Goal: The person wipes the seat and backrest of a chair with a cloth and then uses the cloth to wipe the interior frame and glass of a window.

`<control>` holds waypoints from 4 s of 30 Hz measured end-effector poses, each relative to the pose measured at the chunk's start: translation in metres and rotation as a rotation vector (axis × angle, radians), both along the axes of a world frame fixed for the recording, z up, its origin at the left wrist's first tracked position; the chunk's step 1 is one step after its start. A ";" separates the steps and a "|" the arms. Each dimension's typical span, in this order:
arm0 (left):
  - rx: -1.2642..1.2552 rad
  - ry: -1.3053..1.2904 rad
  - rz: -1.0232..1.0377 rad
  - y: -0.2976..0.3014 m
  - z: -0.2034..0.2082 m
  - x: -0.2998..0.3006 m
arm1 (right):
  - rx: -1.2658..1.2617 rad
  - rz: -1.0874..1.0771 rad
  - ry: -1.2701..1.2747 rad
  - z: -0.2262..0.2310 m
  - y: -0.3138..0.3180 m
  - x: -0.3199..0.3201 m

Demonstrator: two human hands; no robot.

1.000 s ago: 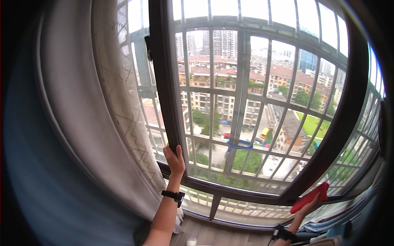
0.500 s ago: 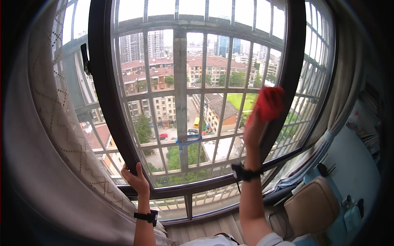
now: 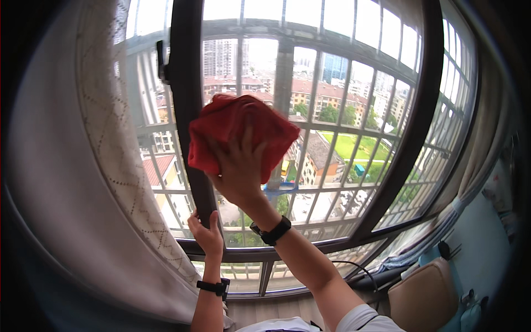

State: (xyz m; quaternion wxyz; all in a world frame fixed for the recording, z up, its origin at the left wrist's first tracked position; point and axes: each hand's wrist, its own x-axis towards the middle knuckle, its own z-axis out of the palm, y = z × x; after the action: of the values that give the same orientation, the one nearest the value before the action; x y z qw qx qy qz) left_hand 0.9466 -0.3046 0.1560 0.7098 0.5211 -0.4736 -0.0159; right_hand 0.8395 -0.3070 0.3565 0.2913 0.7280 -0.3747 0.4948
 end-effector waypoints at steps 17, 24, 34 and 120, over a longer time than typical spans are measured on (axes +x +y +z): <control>0.119 -0.195 0.354 -0.021 -0.020 -0.007 | -0.102 -0.303 -0.234 -0.025 0.030 -0.373; 0.103 -0.112 0.293 -0.016 -0.023 0.009 | -0.035 -0.235 -0.107 -0.024 0.034 -0.374; 0.178 -0.085 0.203 0.005 0.004 0.001 | -0.170 -0.335 -0.171 -0.002 -0.004 -0.257; 0.079 -0.405 0.405 0.027 -0.025 -0.010 | 0.209 0.843 -2.119 -0.238 0.200 -0.398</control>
State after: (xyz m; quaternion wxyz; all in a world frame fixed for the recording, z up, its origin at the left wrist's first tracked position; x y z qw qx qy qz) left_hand 0.9368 -0.2776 0.1311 0.5687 0.6250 -0.4910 0.2119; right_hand 0.4412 -0.1075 0.1189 -0.4219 0.0335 -0.1974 0.8843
